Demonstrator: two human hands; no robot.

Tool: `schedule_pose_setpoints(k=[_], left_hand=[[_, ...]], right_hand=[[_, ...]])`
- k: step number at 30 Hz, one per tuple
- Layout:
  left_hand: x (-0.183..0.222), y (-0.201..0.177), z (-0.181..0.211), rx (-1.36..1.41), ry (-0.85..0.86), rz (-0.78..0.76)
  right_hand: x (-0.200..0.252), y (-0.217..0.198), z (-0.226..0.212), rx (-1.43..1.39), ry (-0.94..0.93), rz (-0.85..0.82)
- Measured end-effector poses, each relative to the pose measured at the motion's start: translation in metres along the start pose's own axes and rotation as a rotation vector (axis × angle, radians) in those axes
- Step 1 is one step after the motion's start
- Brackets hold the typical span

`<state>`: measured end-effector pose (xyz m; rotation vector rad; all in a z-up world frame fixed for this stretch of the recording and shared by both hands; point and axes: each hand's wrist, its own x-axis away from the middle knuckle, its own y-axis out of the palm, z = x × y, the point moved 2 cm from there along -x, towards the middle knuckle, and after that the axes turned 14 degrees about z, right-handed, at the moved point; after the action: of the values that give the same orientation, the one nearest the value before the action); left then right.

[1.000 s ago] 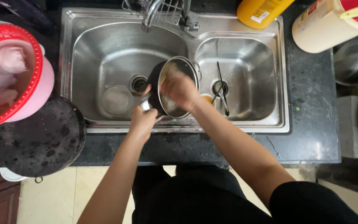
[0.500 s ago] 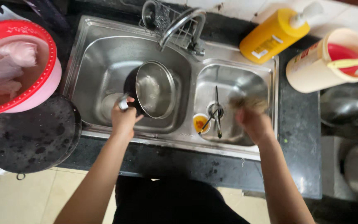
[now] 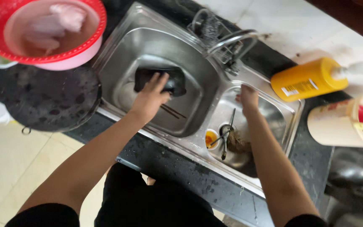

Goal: The person retrieves a packet of jelly powder and a small bowl, collects a scoop of sugar from a large bag, pours the jelly powder into the bowl with the sugar, stirs the dry mixture with chopsticks, and then washes a small metal pot in the sink.

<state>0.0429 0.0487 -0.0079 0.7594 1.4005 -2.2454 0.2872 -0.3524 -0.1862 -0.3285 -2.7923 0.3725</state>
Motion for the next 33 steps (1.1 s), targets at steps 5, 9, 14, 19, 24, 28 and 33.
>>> schedule_pose_setpoints(k=[5, 9, 14, 19, 24, 28, 33], left_hand=[[-0.008, 0.005, 0.004, -0.179, 0.127, 0.021], [-0.030, 0.038, -0.025, 0.163, -0.829, 0.102], [-0.011, 0.086, -0.021, 0.415, -1.183, 0.159], [-0.016, 0.108, -0.002, 0.525, -1.177, 0.204], [-0.007, 0.075, -0.007, 0.512, -0.990, 0.393], [0.024, 0.033, -0.016, 0.543, -0.794, 0.335], [0.063, 0.030, -0.047, 0.735, -0.892, 0.171]], right_hand=[[-0.028, 0.036, -0.050, 0.013, 0.264, -0.088], [-0.044, 0.047, -0.047, -0.026, 0.282, -0.142], [-0.044, 0.045, -0.024, -0.347, -0.020, -0.211], [-0.005, 0.094, -0.015, -0.148, 0.236, 0.206], [0.126, 0.208, -0.046, -0.433, 0.531, -0.586], [0.136, 0.250, -0.146, -0.594, 0.633, -0.427], [0.129, 0.233, -0.160, -0.590, 0.735, -0.132]])
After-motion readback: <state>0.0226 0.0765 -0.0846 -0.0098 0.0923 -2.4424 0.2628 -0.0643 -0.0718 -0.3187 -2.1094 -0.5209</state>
